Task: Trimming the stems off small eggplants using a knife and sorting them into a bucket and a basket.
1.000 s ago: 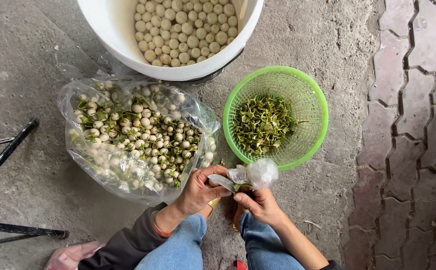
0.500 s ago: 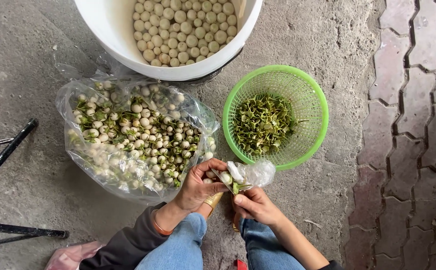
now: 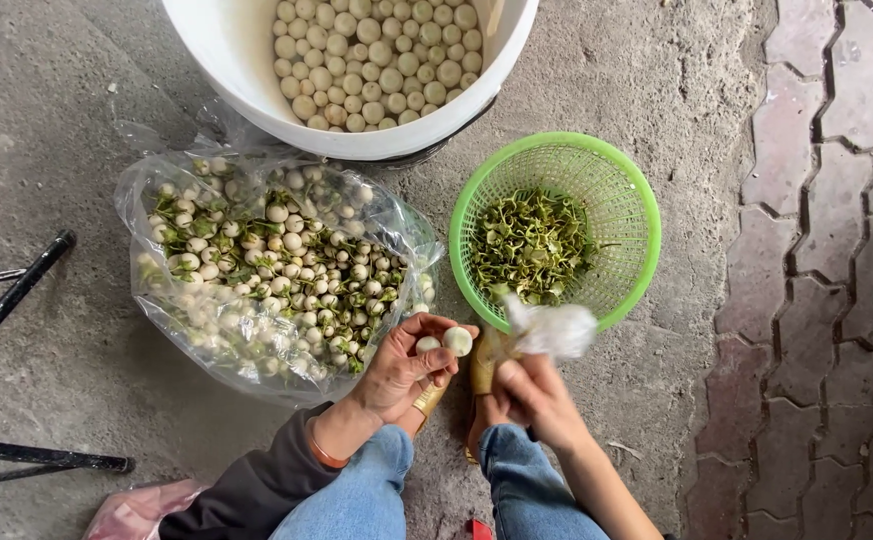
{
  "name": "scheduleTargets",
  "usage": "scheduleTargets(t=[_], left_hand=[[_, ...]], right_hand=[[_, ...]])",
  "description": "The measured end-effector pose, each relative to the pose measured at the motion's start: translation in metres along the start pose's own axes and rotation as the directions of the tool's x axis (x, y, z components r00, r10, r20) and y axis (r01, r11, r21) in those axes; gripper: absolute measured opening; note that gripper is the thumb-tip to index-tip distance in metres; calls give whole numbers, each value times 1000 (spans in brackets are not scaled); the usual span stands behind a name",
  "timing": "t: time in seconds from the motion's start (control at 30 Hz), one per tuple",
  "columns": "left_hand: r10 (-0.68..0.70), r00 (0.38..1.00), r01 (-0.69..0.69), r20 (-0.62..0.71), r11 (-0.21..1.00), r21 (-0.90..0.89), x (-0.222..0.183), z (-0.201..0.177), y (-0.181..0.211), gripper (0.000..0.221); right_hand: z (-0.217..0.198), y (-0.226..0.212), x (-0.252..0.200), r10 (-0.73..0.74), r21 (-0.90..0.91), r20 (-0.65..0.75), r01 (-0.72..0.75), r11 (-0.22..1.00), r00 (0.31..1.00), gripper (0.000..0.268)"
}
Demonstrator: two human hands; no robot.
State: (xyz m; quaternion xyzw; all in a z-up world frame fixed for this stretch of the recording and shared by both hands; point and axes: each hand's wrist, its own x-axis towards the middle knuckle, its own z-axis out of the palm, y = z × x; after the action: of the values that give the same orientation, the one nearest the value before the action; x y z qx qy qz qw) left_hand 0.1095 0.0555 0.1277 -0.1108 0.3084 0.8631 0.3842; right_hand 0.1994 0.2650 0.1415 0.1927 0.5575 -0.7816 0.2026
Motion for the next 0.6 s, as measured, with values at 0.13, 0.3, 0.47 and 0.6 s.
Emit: scheduleTargets(t=[0.13,0.3,0.47,0.6], left_hand=[[-14,967,30,254,998,-59,-3,-14,-1,29],[-47,918,106,394,986,-131,2,-26,31,24],[228,973,-227,31,974,-21,36,-102,64,13],[315,887,282,-339,213,936,52,-131,61,23]], right_hand=[[-3,18,3,-110,87,250,91,992,962,21],[-5,23,7,-16,430,-64,42,902,998,20],[-1,15,10,33,441,-86,8,897,996,49],[-1,20,12,48,469,-84,-3,883,995,22]])
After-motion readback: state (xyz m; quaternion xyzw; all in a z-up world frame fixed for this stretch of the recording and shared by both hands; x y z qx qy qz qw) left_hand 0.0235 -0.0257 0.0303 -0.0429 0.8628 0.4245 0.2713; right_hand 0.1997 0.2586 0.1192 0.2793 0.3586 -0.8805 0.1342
